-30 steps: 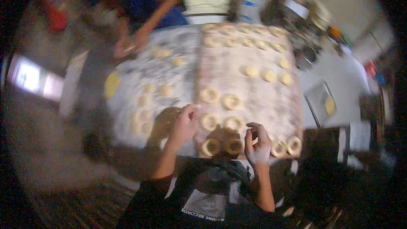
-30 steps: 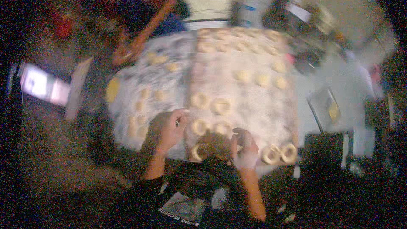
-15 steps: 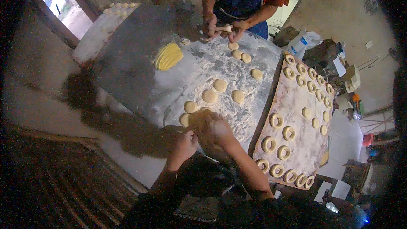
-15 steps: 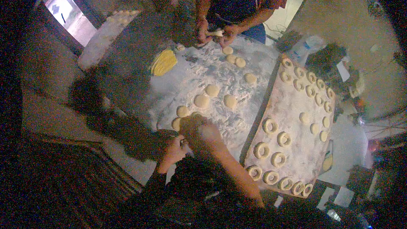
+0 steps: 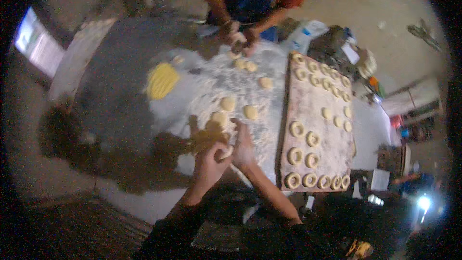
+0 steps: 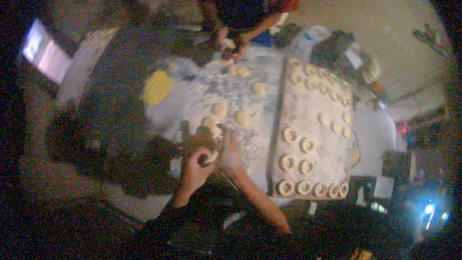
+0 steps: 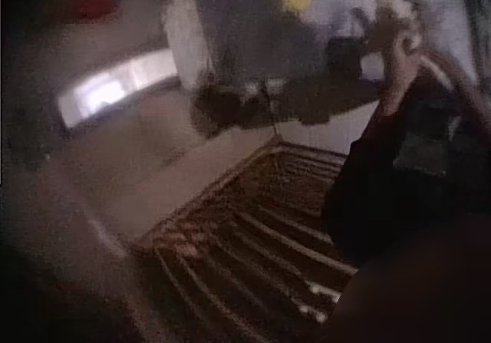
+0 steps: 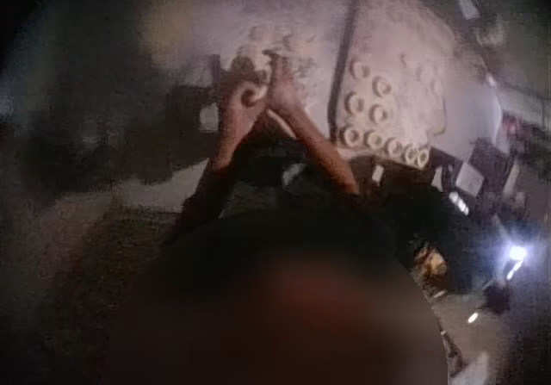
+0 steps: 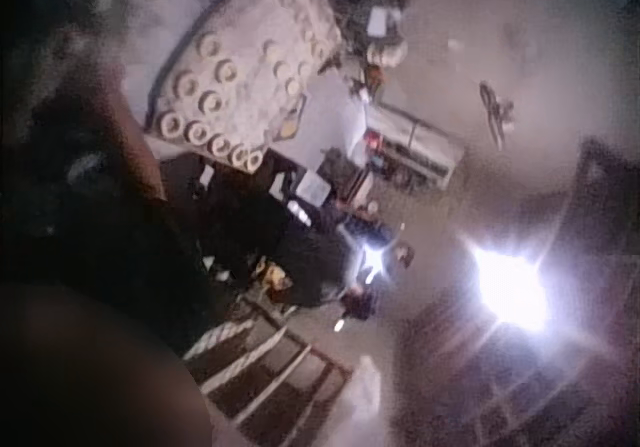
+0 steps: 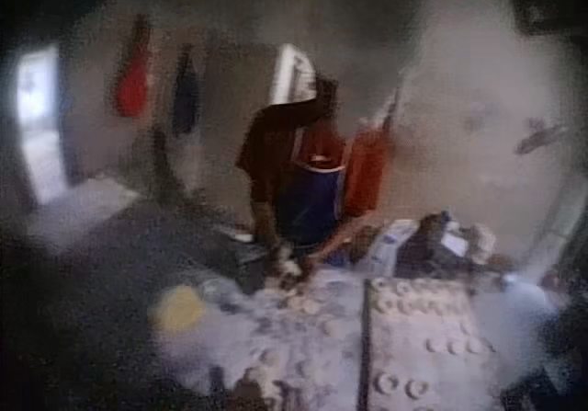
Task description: The person shapes small dough pieces into ring shapes by hand and places them on a wooden board. Another person works alongside at the same table, also shaping dough. The shaped dough pieces are arranged in rows on the board.
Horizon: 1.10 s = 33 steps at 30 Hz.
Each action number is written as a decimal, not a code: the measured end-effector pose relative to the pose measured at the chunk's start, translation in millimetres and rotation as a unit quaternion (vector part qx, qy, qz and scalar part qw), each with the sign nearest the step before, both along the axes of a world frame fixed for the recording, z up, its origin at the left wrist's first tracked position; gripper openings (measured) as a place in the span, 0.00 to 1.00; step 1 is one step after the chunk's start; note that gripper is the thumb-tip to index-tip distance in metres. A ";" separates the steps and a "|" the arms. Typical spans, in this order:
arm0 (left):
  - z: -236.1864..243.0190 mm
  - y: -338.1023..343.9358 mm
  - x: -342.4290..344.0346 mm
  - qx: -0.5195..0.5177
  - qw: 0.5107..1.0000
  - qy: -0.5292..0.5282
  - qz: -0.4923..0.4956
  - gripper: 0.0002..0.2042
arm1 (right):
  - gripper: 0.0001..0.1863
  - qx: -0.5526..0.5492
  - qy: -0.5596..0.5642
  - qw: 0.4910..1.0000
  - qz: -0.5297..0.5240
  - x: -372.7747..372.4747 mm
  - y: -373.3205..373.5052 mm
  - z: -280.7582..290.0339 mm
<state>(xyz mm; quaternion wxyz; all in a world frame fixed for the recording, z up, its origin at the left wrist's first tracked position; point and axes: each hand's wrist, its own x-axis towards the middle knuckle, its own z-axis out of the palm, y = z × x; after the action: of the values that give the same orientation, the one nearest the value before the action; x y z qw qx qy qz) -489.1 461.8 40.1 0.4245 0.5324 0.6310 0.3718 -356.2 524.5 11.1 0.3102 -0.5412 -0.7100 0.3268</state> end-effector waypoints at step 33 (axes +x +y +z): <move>-0.3 30.9 335.4 0.141 0.981 -0.034 -0.132 0.11 | 0.30 -0.165 0.723 0.669 -0.037 337.2 -68.7 31.5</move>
<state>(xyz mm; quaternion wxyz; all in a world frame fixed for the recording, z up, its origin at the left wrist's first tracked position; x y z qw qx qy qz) -153.7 492.7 39.8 0.4118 0.6527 0.4816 0.4153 -19.0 455.9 42.6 0.6438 -0.2030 -0.1770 0.7162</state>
